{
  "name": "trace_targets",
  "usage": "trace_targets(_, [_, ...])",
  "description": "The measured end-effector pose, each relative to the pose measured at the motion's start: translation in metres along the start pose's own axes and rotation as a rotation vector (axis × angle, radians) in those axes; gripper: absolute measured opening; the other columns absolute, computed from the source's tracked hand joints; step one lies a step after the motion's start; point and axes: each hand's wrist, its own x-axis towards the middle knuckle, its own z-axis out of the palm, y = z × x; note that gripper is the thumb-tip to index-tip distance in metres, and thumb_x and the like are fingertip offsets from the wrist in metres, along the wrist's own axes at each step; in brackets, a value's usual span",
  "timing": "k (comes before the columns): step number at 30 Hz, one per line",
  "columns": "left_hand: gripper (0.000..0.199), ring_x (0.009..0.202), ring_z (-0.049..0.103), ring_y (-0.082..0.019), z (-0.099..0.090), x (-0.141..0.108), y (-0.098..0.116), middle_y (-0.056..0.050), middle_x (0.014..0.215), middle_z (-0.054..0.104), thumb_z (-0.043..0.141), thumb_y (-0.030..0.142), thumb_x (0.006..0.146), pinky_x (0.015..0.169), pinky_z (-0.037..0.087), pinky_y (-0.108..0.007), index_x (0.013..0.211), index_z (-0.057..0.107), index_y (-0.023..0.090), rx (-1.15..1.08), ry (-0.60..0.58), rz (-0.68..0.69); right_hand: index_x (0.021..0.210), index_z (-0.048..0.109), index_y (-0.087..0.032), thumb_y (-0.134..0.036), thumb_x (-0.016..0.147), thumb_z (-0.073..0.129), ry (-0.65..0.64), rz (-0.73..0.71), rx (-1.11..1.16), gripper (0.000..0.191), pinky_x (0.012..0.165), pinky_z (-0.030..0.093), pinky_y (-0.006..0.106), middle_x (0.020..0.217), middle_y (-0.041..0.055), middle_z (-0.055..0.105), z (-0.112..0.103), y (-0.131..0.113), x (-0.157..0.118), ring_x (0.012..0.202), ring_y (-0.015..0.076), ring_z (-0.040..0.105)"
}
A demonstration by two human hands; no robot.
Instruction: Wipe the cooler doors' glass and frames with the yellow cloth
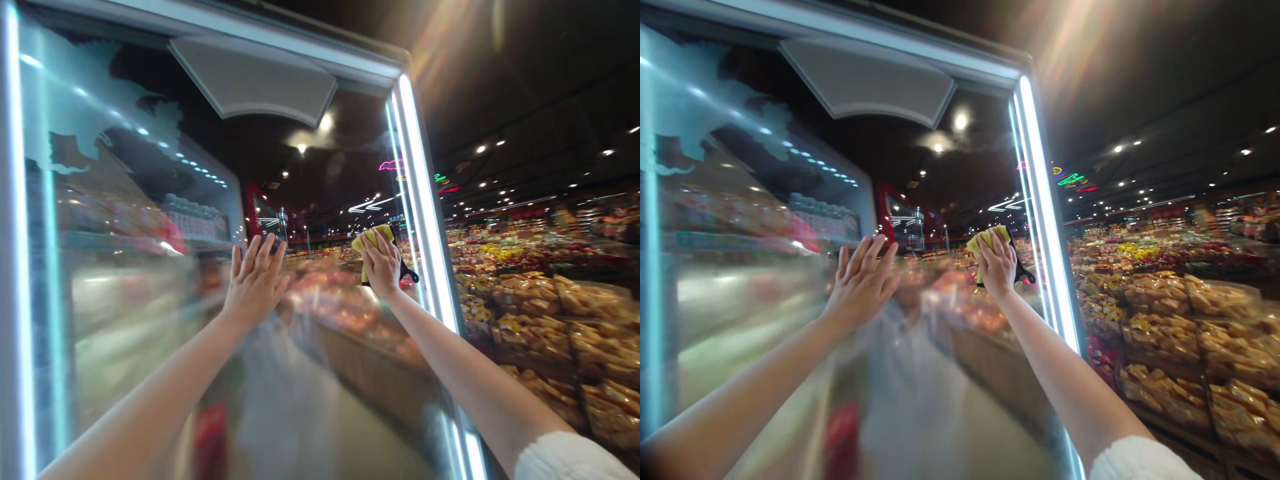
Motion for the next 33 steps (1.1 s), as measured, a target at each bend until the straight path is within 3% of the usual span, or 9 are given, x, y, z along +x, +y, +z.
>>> trace_targets(5, [0.064,0.159,0.013,-0.031,0.004,-0.001,-0.005,-0.009,0.169,0.025,0.041,0.040,0.099,0.127,0.006,-0.062,0.160,0.031,0.023,-0.015,-0.003,-0.004,0.148,0.053,-0.035,-0.032,0.105,0.044,-0.047,-0.074,0.027,0.044,0.120,0.034,0.046,0.159,0.0015,0.047,0.014,-0.057,-0.001,0.151,0.0248,0.037])
trace_targets(10, [0.064,0.158,0.015,-0.030,0.006,-0.002,-0.005,-0.009,0.169,0.024,0.043,0.042,0.100,0.128,0.006,-0.059,0.160,0.032,0.022,-0.027,0.015,0.016,0.142,0.059,-0.038,-0.036,0.103,0.052,-0.154,-0.349,0.022,0.041,0.117,0.037,0.040,0.155,-0.0010,0.052,-0.009,-0.036,-0.030,0.143,0.0229,0.048])
trace_targets(13, [0.064,0.158,0.015,-0.030,0.007,-0.004,-0.006,-0.008,0.169,0.024,0.044,0.040,0.100,0.129,0.005,-0.058,0.160,0.031,0.024,-0.031,0.033,0.029,0.140,0.063,-0.035,-0.036,0.102,0.052,-0.053,-0.201,0.011,0.039,0.114,0.039,0.044,0.153,0.0024,0.055,-0.004,-0.031,-0.017,0.140,0.0262,0.051])
trace_targets(17, [0.063,0.158,0.016,-0.029,0.008,-0.003,-0.004,-0.007,0.169,0.026,0.045,0.038,0.100,0.129,0.004,-0.056,0.161,0.030,0.026,-0.035,0.041,0.018,0.145,0.058,-0.033,-0.037,0.105,0.044,0.041,0.027,0.019,0.042,0.115,0.037,0.049,0.157,0.0040,0.049,0.018,-0.072,0.007,0.147,0.0287,0.041])
trace_targets(20, [0.064,0.158,0.016,-0.029,0.004,-0.002,-0.005,-0.006,0.169,0.027,0.046,0.037,0.099,0.129,0.007,-0.056,0.160,0.031,0.026,-0.032,-0.014,0.009,0.147,0.055,-0.036,-0.037,0.105,0.043,-0.031,-0.071,0.031,0.043,0.116,0.035,0.047,0.159,0.0017,0.047,0.019,-0.097,0.001,0.149,0.0265,0.038])
trace_targets(24, [0.069,0.159,0.014,-0.030,-0.009,-0.013,-0.018,-0.007,0.170,0.023,0.053,0.038,0.095,0.129,0.009,-0.054,0.160,0.032,0.024,-0.021,-0.076,0.020,0.139,0.063,-0.038,-0.035,0.102,0.051,-0.136,-0.288,0.050,0.039,0.113,0.036,0.040,0.154,-0.0006,0.054,-0.001,-0.082,-0.018,0.137,0.0242,0.051])
trace_targets(28, [0.072,0.159,0.011,-0.033,-0.024,-0.033,-0.045,-0.009,0.170,0.022,0.054,0.040,0.094,0.129,0.007,-0.058,0.160,0.032,0.022,0.016,-0.056,-0.055,0.130,0.070,-0.038,-0.034,0.098,0.055,-0.016,-0.111,0.013,0.035,0.099,0.041,0.044,0.148,0.0012,0.059,0.003,-0.081,-0.003,0.117,0.0276,0.058])
trace_targets(31, [0.073,0.159,0.011,-0.033,-0.032,-0.046,-0.061,-0.010,0.170,0.024,0.053,0.040,0.093,0.129,0.007,-0.058,0.160,0.032,0.021,0.041,-0.047,-0.111,0.134,0.067,-0.038,-0.035,0.100,0.052,0.091,0.037,0.005,0.037,0.091,0.042,0.044,0.147,0.0030,0.060,0.022,-0.118,0.012,0.111,0.0287,0.056])
trace_targets(33, [0.074,0.159,0.011,-0.033,-0.036,-0.052,-0.067,-0.011,0.170,0.024,0.053,0.040,0.093,0.129,0.008,-0.058,0.160,0.031,0.020,0.054,-0.050,-0.136,0.137,0.064,-0.039,-0.036,0.102,0.050,0.089,-0.006,0.012,0.038,0.090,0.042,0.043,0.146,0.0029,0.060,0.029,-0.144,0.011,0.111,0.0282,0.055])
